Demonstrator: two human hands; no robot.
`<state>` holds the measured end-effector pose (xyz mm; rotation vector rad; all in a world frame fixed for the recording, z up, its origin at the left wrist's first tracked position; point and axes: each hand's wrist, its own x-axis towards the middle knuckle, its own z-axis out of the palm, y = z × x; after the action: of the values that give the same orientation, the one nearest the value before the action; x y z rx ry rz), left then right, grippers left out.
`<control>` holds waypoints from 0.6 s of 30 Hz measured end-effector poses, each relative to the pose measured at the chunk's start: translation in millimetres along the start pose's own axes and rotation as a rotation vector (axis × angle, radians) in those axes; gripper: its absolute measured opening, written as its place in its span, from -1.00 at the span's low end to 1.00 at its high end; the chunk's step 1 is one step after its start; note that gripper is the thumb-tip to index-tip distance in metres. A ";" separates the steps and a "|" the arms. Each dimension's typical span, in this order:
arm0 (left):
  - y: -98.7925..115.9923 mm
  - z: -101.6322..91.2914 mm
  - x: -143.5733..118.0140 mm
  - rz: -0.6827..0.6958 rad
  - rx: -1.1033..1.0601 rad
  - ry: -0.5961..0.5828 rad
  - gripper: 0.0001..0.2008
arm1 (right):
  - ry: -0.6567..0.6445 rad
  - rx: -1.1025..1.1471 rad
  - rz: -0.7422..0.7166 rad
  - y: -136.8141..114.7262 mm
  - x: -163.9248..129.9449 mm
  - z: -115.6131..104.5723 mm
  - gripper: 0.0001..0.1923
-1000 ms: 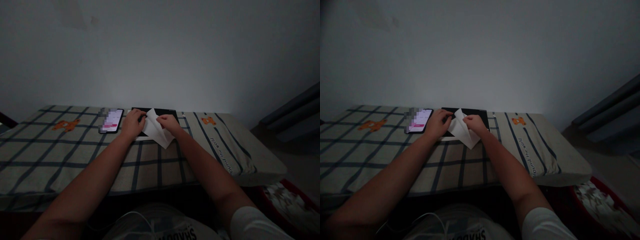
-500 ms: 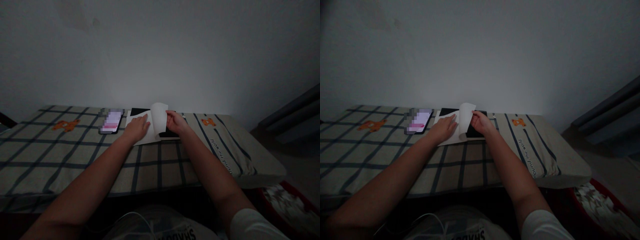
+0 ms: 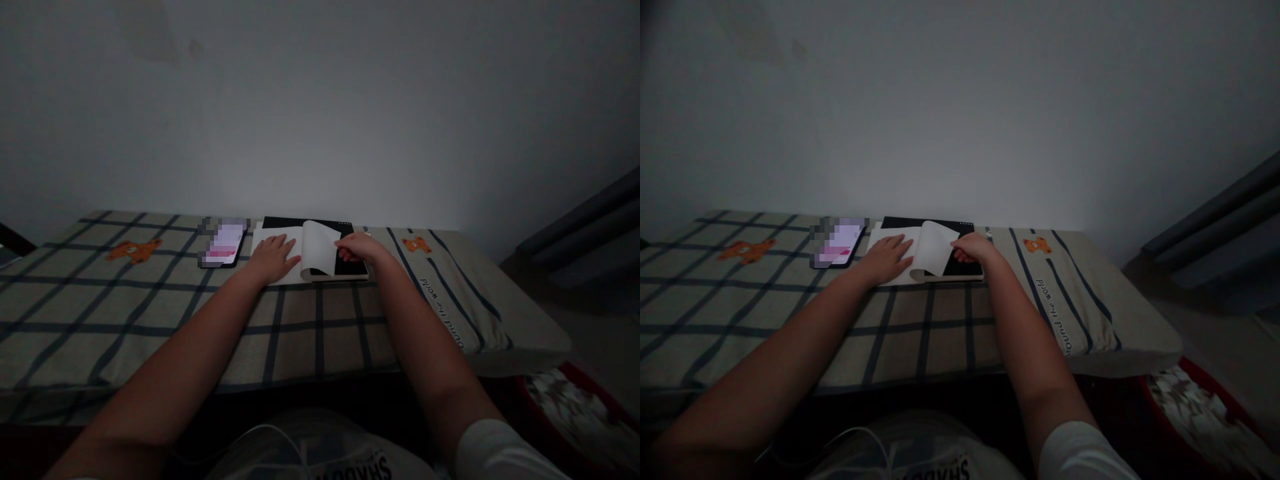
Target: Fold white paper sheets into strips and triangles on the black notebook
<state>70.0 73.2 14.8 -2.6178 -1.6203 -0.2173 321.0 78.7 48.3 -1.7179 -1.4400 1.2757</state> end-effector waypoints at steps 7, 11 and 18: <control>0.2 -7.6 -1.8 -0.019 -0.048 -0.050 -0.44 | 0.050 -0.452 -0.093 7.7 6.4 -5.3 -0.72; 1.0 -1.9 3.1 0.176 -0.139 0.035 -0.35 | 0.140 -0.718 -0.158 9.1 13.1 -4.6 -0.76; 10.1 6.6 7.1 0.205 -0.139 0.052 -0.36 | 0.272 -0.792 -0.289 13.6 14.1 -3.5 -0.74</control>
<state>82.7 75.7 9.6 -2.8303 -1.3549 -0.3970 329.5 89.0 33.6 -1.9389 -2.0756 0.2908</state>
